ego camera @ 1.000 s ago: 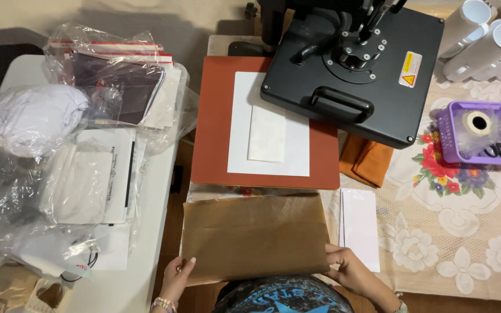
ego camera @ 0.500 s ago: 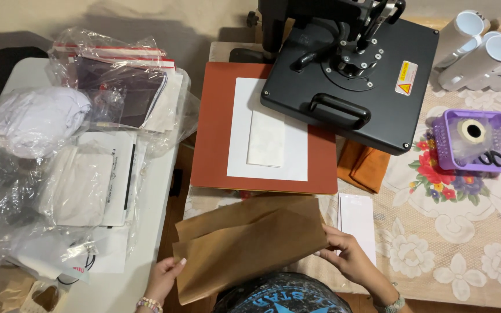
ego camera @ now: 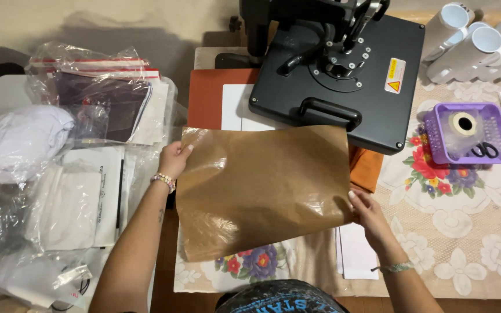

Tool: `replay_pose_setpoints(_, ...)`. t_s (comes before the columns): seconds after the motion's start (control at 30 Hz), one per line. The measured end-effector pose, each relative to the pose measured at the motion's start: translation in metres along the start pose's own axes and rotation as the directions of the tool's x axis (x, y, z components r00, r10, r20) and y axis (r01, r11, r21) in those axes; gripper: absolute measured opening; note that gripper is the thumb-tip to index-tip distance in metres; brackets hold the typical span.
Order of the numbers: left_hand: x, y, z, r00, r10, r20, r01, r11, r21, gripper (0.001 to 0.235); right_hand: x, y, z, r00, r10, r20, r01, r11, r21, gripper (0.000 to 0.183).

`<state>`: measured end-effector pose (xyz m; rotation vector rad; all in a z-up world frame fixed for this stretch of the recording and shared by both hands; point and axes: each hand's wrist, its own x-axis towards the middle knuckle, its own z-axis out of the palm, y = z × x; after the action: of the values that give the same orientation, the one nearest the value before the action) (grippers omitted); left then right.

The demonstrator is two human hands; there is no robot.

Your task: The person operates a heat press machine, placing a white sheet and a brown protective sheet on the lower platen before closing the press. They then handle a white mug, applying tape to its surface using scissors.

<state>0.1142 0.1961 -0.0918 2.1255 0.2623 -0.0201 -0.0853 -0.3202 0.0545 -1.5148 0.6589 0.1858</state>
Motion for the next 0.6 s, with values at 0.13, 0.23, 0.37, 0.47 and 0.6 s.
replay_pose_setpoints(0.13,-0.002,0.062,-0.003,0.985,-0.160,0.072,0.153,0.984,0.091,0.019,-0.003,0.040,-0.009,0.994,0.074,0.081,-0.061,0.985,-0.161,0.056)
replay_pose_setpoints(0.23,0.008,0.048,-0.005,0.987,-0.145,0.071,0.137,0.985,0.106,0.017,-0.011,0.080,-0.014,0.961,0.038,0.273,0.007,0.987,-0.163,0.022)
replay_pose_setpoints(0.37,0.006,0.081,-0.018,0.956,-0.218,0.198,0.207,0.976,0.073,0.017,-0.025,0.095,-0.010,0.932,0.102,0.347,-0.060,0.990,-0.129,0.042)
replay_pose_setpoints(0.47,0.006,0.087,-0.020,0.945,-0.229,0.234,0.228,0.973,0.032,0.016,-0.033,0.095,-0.011,0.924,0.121,0.363,-0.094,0.992,-0.090,0.040)
replay_pose_setpoints(0.6,0.023,0.090,-0.025,0.931,-0.226,0.286,0.257,0.964,-0.074,0.015,-0.036,0.080,-0.008,0.900,0.165,0.403,-0.135,0.986,-0.102,0.049)
